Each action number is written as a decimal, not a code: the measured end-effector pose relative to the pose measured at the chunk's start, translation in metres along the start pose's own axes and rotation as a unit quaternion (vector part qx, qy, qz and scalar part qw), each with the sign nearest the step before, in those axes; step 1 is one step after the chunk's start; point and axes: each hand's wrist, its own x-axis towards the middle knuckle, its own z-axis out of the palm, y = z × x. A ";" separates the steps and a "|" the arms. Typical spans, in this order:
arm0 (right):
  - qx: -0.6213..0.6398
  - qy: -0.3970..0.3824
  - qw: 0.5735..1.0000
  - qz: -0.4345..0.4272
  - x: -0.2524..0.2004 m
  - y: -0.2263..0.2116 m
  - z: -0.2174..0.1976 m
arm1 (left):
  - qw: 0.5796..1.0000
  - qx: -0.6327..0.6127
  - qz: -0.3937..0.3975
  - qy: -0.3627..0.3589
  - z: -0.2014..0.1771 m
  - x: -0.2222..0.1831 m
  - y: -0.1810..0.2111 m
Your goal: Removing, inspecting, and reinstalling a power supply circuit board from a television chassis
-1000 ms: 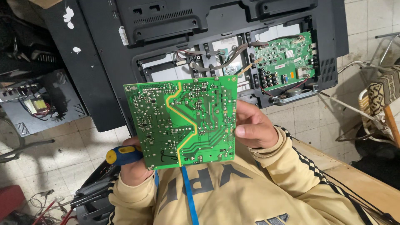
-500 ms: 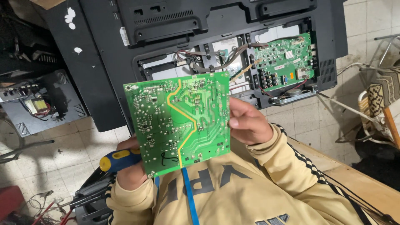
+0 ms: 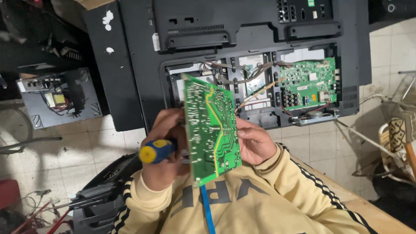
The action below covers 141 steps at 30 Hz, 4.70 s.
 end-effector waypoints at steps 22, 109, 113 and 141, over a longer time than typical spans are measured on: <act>-0.778 0.152 0.579 -0.189 0.003 -0.037 0.115 | 0.768 0.613 0.178 -0.052 0.055 0.013 0.027; -0.774 0.247 0.555 -0.179 -0.022 -0.053 0.033 | 0.771 0.452 0.129 0.429 -0.031 -0.018 0.089; -0.713 0.311 0.612 -0.143 -0.018 -0.051 0.036 | 0.891 0.243 0.069 0.378 -0.039 -0.033 0.069; -0.689 0.312 0.637 -0.148 -0.019 -0.045 0.032 | 0.910 0.261 0.118 0.300 -0.003 -0.014 0.039</act>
